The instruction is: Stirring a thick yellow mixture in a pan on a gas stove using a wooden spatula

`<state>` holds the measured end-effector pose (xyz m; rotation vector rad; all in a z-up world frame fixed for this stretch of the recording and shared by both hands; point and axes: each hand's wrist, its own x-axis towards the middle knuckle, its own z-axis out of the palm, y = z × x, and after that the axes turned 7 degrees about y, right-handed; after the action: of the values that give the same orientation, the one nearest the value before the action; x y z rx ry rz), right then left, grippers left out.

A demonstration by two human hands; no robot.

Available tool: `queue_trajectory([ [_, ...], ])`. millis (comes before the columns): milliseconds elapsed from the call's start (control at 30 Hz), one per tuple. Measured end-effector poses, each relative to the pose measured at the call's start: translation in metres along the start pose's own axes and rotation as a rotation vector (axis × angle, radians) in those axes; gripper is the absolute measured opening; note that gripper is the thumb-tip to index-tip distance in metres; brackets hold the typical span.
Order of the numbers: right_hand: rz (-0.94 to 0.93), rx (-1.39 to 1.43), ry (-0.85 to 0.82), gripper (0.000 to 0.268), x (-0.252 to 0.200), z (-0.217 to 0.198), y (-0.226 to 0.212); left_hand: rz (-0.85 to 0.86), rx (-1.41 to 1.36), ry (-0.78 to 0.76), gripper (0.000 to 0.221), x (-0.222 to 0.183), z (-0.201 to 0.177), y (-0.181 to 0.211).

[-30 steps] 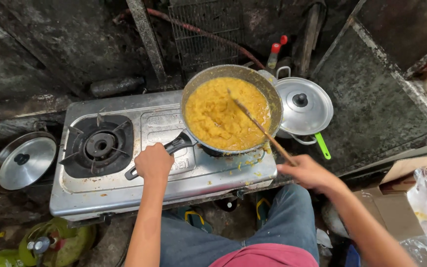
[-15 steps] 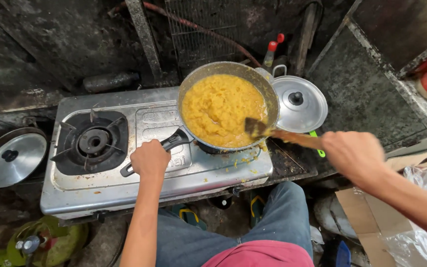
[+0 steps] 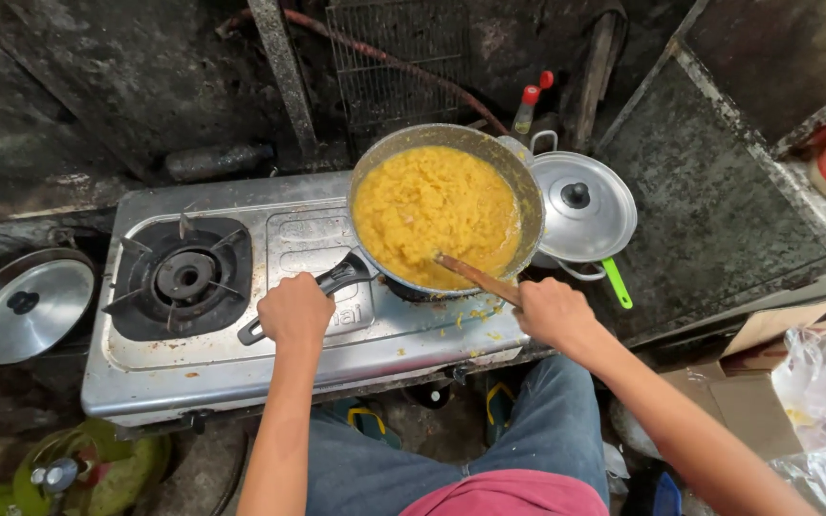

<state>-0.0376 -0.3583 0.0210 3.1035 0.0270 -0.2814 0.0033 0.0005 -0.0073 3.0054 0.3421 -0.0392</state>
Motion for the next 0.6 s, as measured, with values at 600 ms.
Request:
queue_trajectory([
  [600, 0.237, 0.700, -0.206, 0.055, -0.027, -0.026, -0.029, -0.010, -0.023, -0.023, 0.026, -0.003, -0.012, 0.004],
])
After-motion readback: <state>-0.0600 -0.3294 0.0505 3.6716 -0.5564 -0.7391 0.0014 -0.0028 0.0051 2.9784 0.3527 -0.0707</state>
